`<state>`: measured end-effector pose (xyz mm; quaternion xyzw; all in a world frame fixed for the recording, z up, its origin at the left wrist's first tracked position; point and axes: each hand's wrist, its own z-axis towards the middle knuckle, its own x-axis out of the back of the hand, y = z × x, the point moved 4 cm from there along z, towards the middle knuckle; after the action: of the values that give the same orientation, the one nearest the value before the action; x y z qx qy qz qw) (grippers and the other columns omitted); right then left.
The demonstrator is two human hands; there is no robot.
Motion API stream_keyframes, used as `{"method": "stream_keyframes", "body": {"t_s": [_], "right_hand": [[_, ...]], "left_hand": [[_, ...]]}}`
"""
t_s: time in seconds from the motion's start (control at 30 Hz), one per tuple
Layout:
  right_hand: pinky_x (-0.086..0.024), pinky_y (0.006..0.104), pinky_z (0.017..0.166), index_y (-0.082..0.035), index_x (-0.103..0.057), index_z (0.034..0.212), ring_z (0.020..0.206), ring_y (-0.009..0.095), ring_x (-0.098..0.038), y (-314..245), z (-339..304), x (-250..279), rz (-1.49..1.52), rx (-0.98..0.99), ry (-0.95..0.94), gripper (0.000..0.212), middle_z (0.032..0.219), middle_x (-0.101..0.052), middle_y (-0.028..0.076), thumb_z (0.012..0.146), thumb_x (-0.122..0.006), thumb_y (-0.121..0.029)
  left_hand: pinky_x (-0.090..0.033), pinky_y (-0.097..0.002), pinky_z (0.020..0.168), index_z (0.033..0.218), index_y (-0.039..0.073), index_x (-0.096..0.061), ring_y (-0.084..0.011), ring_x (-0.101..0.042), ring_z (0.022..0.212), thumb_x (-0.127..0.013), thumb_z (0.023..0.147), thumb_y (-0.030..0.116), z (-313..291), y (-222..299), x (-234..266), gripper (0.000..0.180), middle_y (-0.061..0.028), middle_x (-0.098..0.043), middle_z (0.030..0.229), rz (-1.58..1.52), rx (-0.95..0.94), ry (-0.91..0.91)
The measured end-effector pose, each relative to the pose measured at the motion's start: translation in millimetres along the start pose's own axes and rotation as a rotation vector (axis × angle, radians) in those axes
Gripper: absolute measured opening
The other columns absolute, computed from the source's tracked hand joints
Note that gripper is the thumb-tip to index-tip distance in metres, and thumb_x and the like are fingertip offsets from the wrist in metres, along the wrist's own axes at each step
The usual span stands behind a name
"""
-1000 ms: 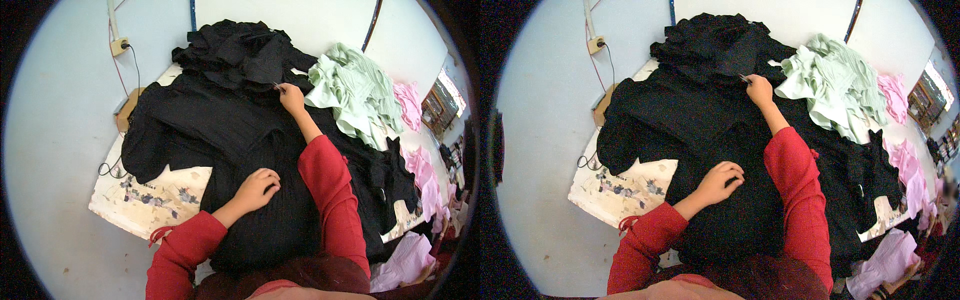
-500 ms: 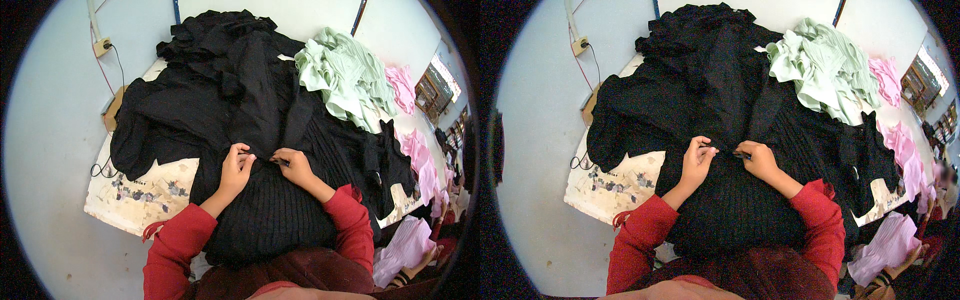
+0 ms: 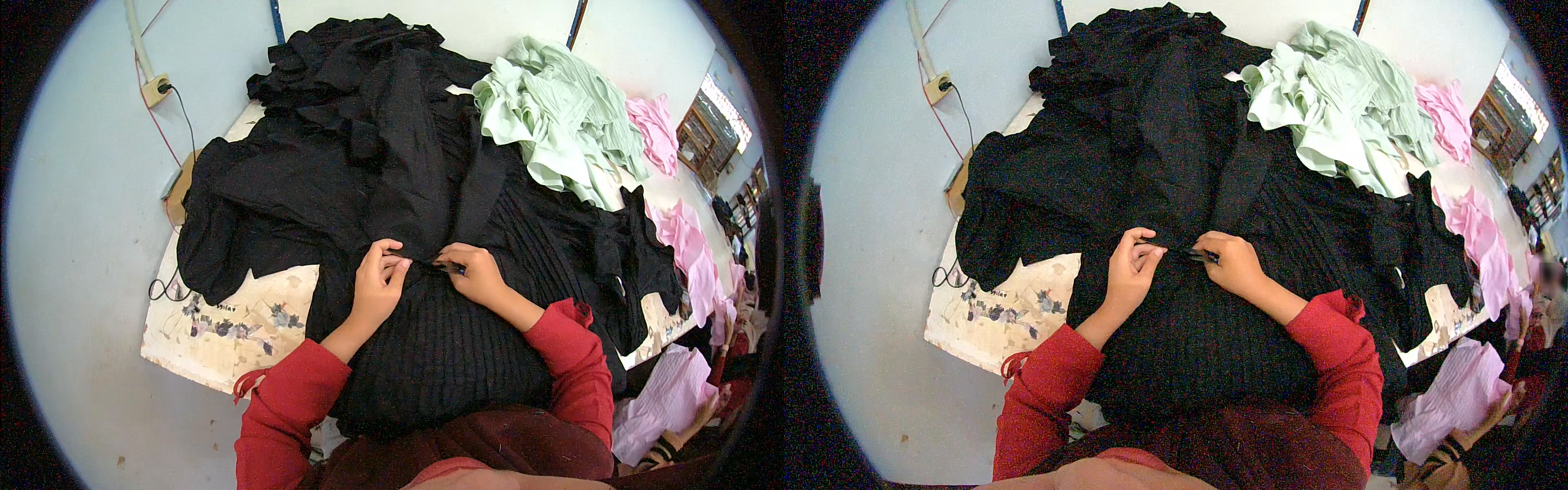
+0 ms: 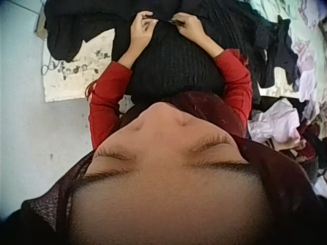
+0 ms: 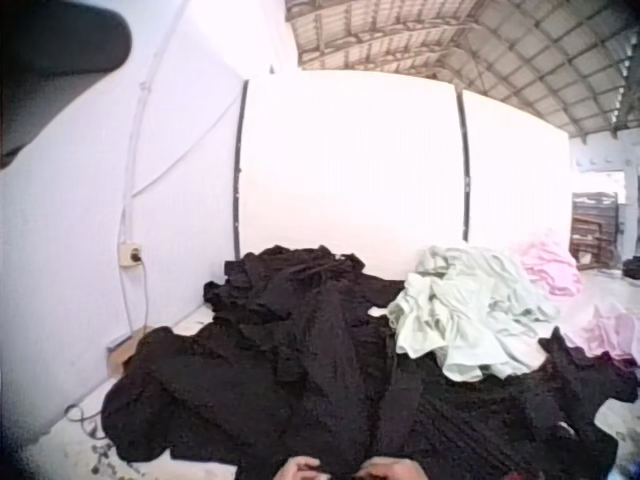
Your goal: The person uses a small blade to trim loose threads and snip a tag from a black pleated garment laid on a table. The person repeatedly lifts and repositions the garment to access different areas while cutting.
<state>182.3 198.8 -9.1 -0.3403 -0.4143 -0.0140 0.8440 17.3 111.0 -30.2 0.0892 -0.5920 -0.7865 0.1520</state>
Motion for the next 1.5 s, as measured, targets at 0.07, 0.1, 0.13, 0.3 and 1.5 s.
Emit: {"method": "stream_keyframes", "body": {"t_s": [0.07, 0.1, 0.13, 0.3, 1.5], "right_hand": [[-0.055, 0.0385, 0.072, -0.007, -0.069, 0.095, 0.086, 0.032, -0.067, 2.0, -1.3, -2.4, -0.039, 0.06, 0.036, 0.033, 0.114, -0.066, 0.01, 0.065, -0.061, 0.003], [-0.055, 0.0378, 0.069, -0.008, -0.069, 0.097, 0.083, 0.031, -0.067, 2.1, -4.9, -2.3, -0.082, 0.083, 0.048, 0.035, 0.12, -0.062, 0.01, 0.065, -0.063, 0.003], [-0.055, 0.0371, 0.067, -0.009, -0.069, 0.1, 0.08, 0.03, -0.068, -6.6, -5.9, -0.9, -0.121, 0.105, 0.058, 0.037, 0.127, -0.059, 0.009, 0.065, -0.064, 0.002], [-0.054, 0.0337, 0.057, -0.017, -0.063, 0.117, 0.07, 0.023, -0.068, -34.1, -14.6, 13.9, -0.168, 0.332, 0.227, 0.054, 0.144, -0.045, 0.007, 0.065, -0.07, -0.002], [-0.05, 0.0371, 0.082, -0.004, -0.054, 0.107, 0.099, 0.03, -0.061, 5.3, 15.9, 120.5, -0.179, 0.022, 1.11, 0.026, 0.112, -0.061, 0.014, 0.083, -0.064, -0.001]], "left_hand": [[-0.053, -0.0261, 0.08, 0.117, -0.002, -0.051, -0.0157, -0.064, 0.093, -0.06, 0.09, 0.0, 0.5, -2.6, 0.5, 0.028, -0.0102, -0.057, 0.102, -0.086, -0.016, 0.034], [-0.053, -0.0255, 0.079, 0.116, -0.003, -0.053, -0.015, -0.064, 0.09, -0.06, 0.09, 0.0, 0.9, -4.1, 1.6, 0.028, -0.0106, -0.059, 0.102, -0.129, -0.023, 0.051], [-0.053, -0.0256, 0.079, 0.113, -0.002, -0.058, -0.0145, -0.065, 0.086, -0.06, 0.09, -0.001, 1.9, 1.6, 7.9, 0.024, -0.0092, -0.065, 0.097, -0.131, -0.036, 0.073], [-0.053, -0.0267, 0.081, 0.107, -0.004, -0.062, -0.0169, -0.066, 0.084, -0.068, 0.086, 0.005, 36.5, 38.5, 92.3, 0.025, -0.0104, -0.067, 0.092, -0.292, -0.118, 0.565], [-0.047, -0.041, 0.09, 0.14, 0.006, -0.036, -0.0317, -0.059, 0.096, -0.084, 0.067, 0.035, 9.0, 70.0, 53.3, 0.092, -0.0168, -0.059, 0.117, 0.723, -0.385, 0.164]]}}
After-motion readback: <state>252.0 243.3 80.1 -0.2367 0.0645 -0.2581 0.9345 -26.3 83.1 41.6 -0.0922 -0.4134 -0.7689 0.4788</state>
